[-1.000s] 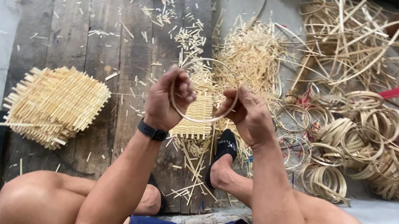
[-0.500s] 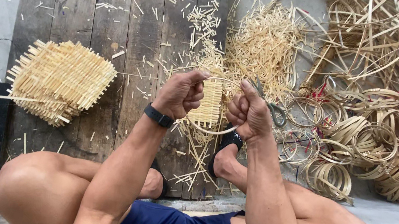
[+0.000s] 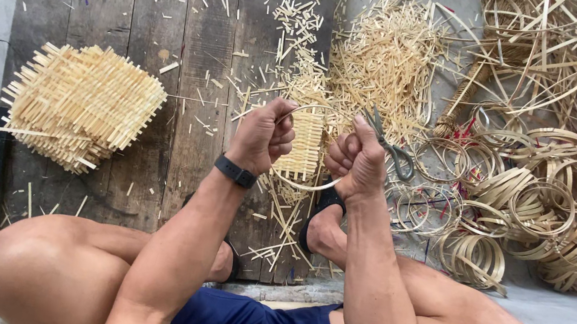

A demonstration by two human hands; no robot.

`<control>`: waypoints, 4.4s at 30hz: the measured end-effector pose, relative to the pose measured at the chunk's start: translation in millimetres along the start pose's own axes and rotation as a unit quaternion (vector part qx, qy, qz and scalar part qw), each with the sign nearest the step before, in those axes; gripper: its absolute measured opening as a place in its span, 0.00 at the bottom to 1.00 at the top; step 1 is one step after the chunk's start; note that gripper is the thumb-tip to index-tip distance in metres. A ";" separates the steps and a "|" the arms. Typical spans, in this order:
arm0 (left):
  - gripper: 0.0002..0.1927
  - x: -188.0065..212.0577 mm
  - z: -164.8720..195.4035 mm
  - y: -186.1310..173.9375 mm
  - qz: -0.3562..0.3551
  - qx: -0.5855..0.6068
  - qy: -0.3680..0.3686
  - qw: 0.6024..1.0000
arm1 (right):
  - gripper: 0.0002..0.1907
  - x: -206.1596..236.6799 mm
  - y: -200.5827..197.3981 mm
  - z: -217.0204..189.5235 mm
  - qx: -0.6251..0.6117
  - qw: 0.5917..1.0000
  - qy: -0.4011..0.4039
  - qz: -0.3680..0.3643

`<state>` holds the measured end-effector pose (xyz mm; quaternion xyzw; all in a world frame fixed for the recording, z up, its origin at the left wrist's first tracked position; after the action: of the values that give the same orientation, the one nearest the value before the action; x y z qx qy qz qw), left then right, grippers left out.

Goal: The person assembles small bamboo bowls by placing a woven bamboo mat into a circular bamboo frame, then using shears to trim the excess mat around the frame edge. The person repeats this process for multiple bowls, stacking finished units nearby.

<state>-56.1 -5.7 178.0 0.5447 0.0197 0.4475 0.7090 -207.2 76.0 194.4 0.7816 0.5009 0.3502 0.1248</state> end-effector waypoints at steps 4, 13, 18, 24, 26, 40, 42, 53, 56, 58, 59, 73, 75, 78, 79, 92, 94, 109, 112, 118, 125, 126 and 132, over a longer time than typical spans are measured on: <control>0.12 -0.3 -8.2 -2.8 0.023 -0.001 -0.001 1.000 | 0.28 -3.5 -7.6 -0.9 0.016 0.999 -0.012 0.050; 0.12 -7.4 10.6 -32.3 0.057 -0.073 0.021 0.995 | 0.14 3.2 -15.3 -16.4 0.322 0.946 -0.032 0.005; 0.08 -22.6 16.8 -84.1 0.149 -0.234 0.085 0.957 | 0.11 -24.1 -52.1 14.5 0.426 0.899 -0.019 0.102; 0.13 -43.7 3.1 -148.9 0.226 -0.462 0.201 0.834 | 0.10 -65.5 -88.8 71.1 0.498 0.850 -0.001 0.175; 0.15 -54.6 -2.6 -169.2 0.267 -0.523 0.183 0.788 | 0.09 -78.1 -98.1 87.3 0.540 0.822 0.017 0.182; 0.08 -55.9 -16.4 -192.9 0.327 -0.591 0.117 0.728 | 0.08 -95.9 -114.7 109.4 0.663 0.723 -0.002 0.195; 0.08 -56.6 -14.2 -191.7 0.333 -0.588 0.120 0.727 | 0.08 -97.4 -111.9 107.1 0.664 0.722 0.002 0.194; 0.07 -58.4 -13.6 -202.7 0.349 -0.568 0.108 0.738 | 0.08 -97.6 -112.7 109.2 0.646 0.732 0.032 0.214; 0.09 -62.3 -12.0 -206.6 0.345 -0.559 0.090 0.749 | 0.08 -99.8 -111.9 107.4 0.655 0.729 -0.004 0.197; 0.09 -65.4 -11.1 -211.4 0.341 -0.525 0.083 0.775 | 0.09 -102.2 -113.2 106.7 0.660 0.726 -0.022 0.192; 0.10 -67.7 -11.5 -213.1 0.340 -0.507 0.076 0.788 | 0.09 -103.9 -114.5 105.9 0.662 0.724 -0.027 0.190; 0.10 -60.2 -13.5 -204.2 0.331 -0.549 0.074 0.764 | 0.10 -113.9 -131.6 111.2 0.659 0.736 0.018 0.154; 0.10 -61.1 -6.3 -193.5 0.326 -0.570 0.070 0.751 | 0.10 -121.2 -130.7 108.6 0.662 0.737 0.022 0.136; 0.07 -62.6 -4.7 -177.3 0.293 -0.638 0.044 0.711 | 0.09 -113.1 -124.2 102.2 0.666 0.733 -0.011 0.140; 0.06 -69.4 -4.9 -170.4 0.269 -0.681 0.033 0.680 | 0.09 -103.8 -112.6 96.0 0.689 0.704 -0.081 0.152; 0.10 -121.8 -41.8 -141.2 0.075 -0.631 0.261 0.727 | 0.19 -19.1 -110.5 247.6 0.371 0.890 0.122 0.236; 0.09 -122.8 -43.0 -146.6 0.085 -0.606 0.247 0.751 | 0.20 -15.7 -110.0 244.8 0.439 0.865 0.111 0.214; 0.16 -148.9 -51.2 -187.4 0.209 -0.510 0.024 0.834 | 0.23 -113.5 -131.9 125.5 0.550 0.792 0.086 0.250; 0.17 -150.0 -52.2 -194.6 0.226 -0.490 -0.027 0.842 | 0.28 -116.3 -123.3 122.8 0.627 0.743 -0.011 0.234; 0.16 -151.8 -48.6 -196.5 0.229 -0.500 -0.045 0.834 | 0.25 -128.2 -116.5 127.5 0.677 0.707 0.043 0.201; 0.14 -158.5 -53.1 -189.2 0.152 -0.452 0.003 0.879 | 0.14 -107.2 -118.5 129.3 0.563 0.796 -0.049 0.216; 0.14 -158.6 -53.5 -191.5 0.164 -0.452 -0.016 0.877 | 0.13 -110.7 -128.1 135.7 0.555 0.803 -0.023 0.216; 0.14 -158.0 -58.3 -191.6 0.169 -0.388 -0.076 0.903 | 0.12 -130.7 -171.3 170.2 0.345 0.919 0.107 0.155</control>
<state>-63.3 -66.5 -69.7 0.2538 -0.3021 0.4903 0.7771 -245.0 68.8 -77.5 0.8020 0.4736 0.2516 -0.2630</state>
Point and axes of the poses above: each hand's wrist, its own x-axis away from the middle knuckle, its own y-axis out of the palm, z = x × y, the point moved 8 cm from there along -x, towards the middle knuckle, and after that the axes turned 9 degrees about x, right-handed, at the moved point
